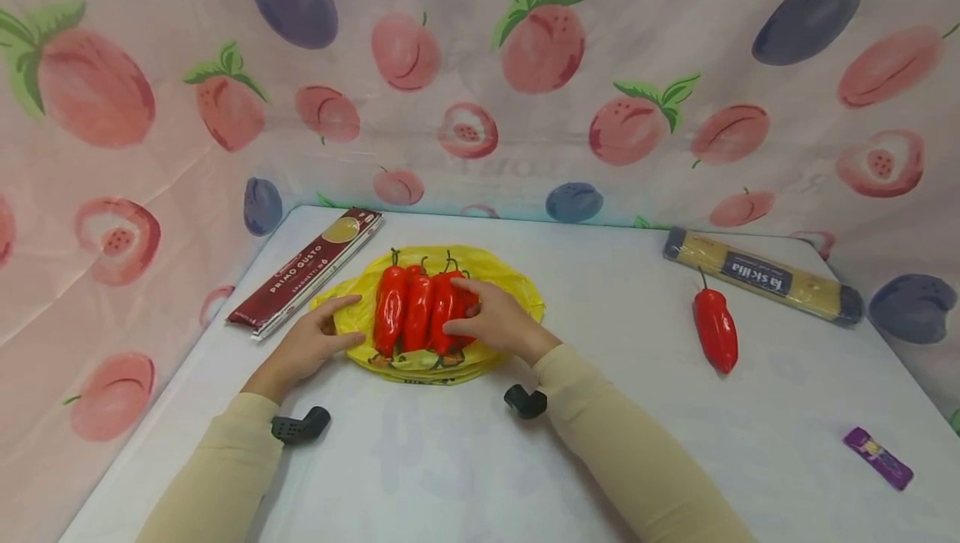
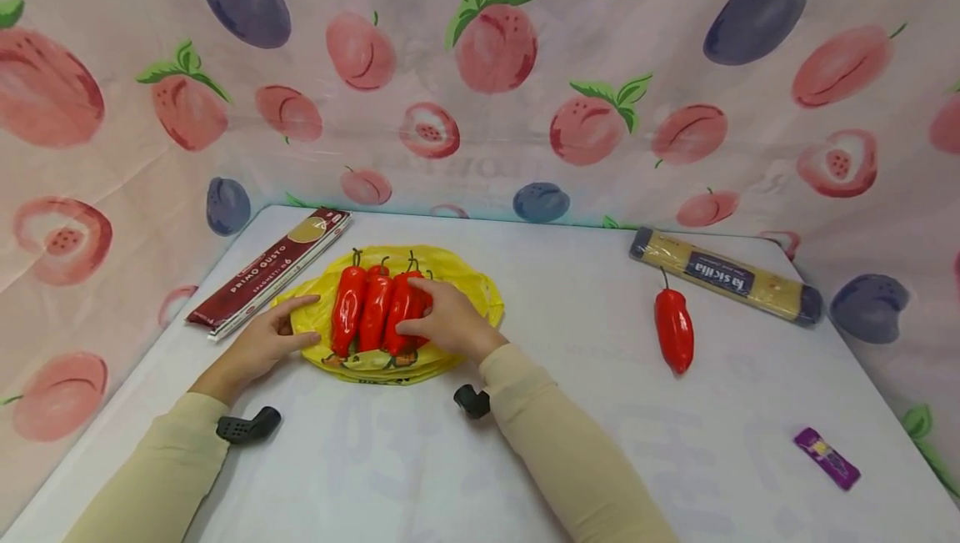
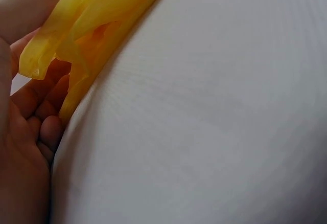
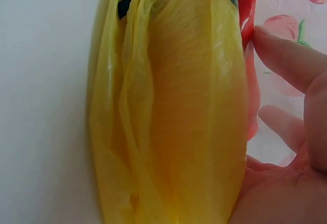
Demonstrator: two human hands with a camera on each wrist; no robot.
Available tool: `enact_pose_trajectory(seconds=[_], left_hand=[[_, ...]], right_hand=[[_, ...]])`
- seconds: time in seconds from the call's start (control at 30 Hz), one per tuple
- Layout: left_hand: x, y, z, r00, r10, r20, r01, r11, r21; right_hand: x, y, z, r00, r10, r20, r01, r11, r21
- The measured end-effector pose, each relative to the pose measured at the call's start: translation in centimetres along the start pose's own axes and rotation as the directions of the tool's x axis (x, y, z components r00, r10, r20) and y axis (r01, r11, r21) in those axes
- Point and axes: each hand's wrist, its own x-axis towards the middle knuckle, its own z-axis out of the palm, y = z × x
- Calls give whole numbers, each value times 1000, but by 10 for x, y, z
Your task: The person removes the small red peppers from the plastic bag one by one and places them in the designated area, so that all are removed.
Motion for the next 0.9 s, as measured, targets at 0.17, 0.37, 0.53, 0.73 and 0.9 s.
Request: enact_pose_trajectory(seconds=[0.17, 0.37, 0.53, 0.73, 0.9], left_hand=[[0, -1, 1, 1000, 0, 2, 0, 1000, -4], [1, -1, -1, 1000, 7, 4, -7, 1000, 3], [0, -1, 0, 1000, 3, 8, -3, 1000, 0], [0, -1, 0, 1000, 4, 11, -4, 1000, -7], [0, 0, 0, 1000, 5, 13, -5, 1000, -16]], right_hand=[[1, 0, 2, 1000, -6, 17, 6, 1000, 10], [3, 0, 3, 998, -42, 39, 41, 999, 33], [3, -1, 6, 997, -68, 38, 66, 996, 52], [1, -6, 9, 999, -44, 30, 42, 998, 57], [1, -9, 9, 999, -14, 34, 12, 999, 48]])
